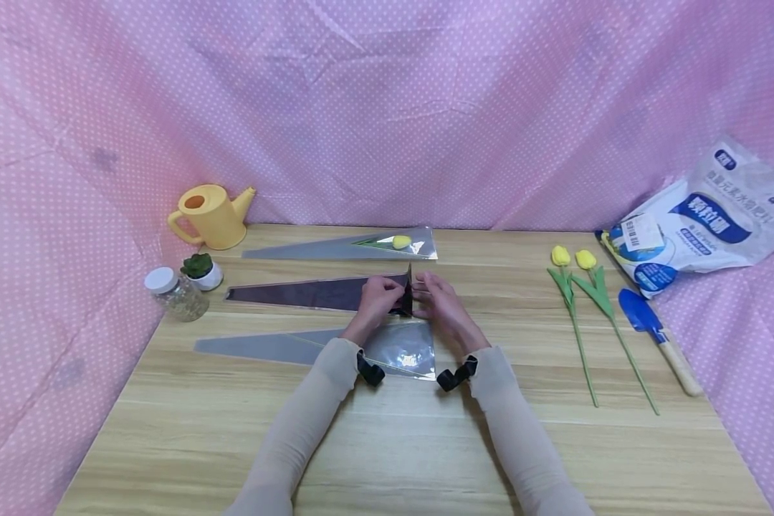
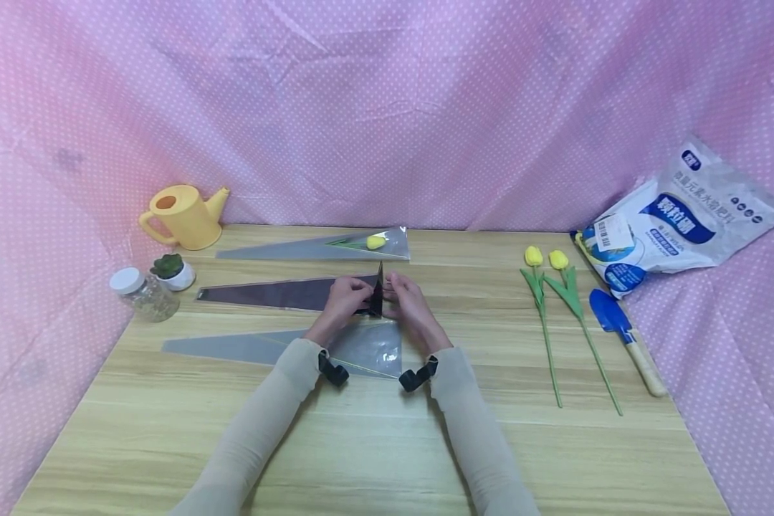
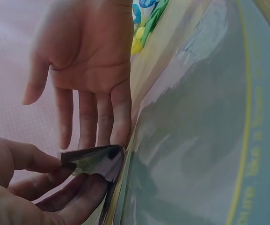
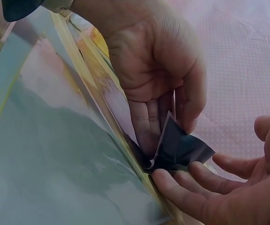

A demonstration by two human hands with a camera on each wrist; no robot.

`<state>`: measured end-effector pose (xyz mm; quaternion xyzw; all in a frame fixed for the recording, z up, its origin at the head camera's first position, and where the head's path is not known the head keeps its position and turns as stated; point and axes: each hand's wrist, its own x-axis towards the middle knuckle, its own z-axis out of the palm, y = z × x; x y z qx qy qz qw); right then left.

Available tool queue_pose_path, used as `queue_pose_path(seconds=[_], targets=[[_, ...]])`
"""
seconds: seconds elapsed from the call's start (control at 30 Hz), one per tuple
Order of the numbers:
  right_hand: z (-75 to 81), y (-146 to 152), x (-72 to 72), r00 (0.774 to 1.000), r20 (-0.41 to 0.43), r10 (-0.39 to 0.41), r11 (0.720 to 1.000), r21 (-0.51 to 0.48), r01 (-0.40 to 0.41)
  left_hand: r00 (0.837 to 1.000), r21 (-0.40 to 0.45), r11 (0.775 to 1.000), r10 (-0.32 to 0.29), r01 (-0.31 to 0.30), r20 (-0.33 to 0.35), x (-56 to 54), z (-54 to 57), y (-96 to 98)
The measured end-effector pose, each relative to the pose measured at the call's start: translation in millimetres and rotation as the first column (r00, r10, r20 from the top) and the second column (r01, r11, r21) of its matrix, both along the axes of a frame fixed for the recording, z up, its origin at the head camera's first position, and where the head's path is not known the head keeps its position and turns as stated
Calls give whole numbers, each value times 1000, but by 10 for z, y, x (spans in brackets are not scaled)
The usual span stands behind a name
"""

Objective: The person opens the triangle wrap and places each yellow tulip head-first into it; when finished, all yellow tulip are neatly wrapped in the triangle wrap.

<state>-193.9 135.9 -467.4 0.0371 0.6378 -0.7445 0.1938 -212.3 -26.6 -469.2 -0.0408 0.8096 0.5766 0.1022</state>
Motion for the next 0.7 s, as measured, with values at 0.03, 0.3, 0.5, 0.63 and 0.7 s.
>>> queue_pose_path(seconds=[0.03,0.3,0.5,0.63,0.7], targets=[[2,2,0,1000,-4,1,1000,6,-1,1000,-1,1000,2,-2,-2,-3,-5,0],[8,18,-26,1000,-6,-20,1000,16,21,998,15,1000,5,-4,-59,-18,-40,59],[19,46,-54,999,-3,-33,999,34,33,998,82,997,5,-1,-56,-29,-57,119],[28,62,-91,998,1,-69,995,72,69,999,137,991,14,-8,-43,-28,-61,142],[29,64,-108,997,0,-81,992,92,81,999,162,987,17,-12,-33,-28,-67,147]])
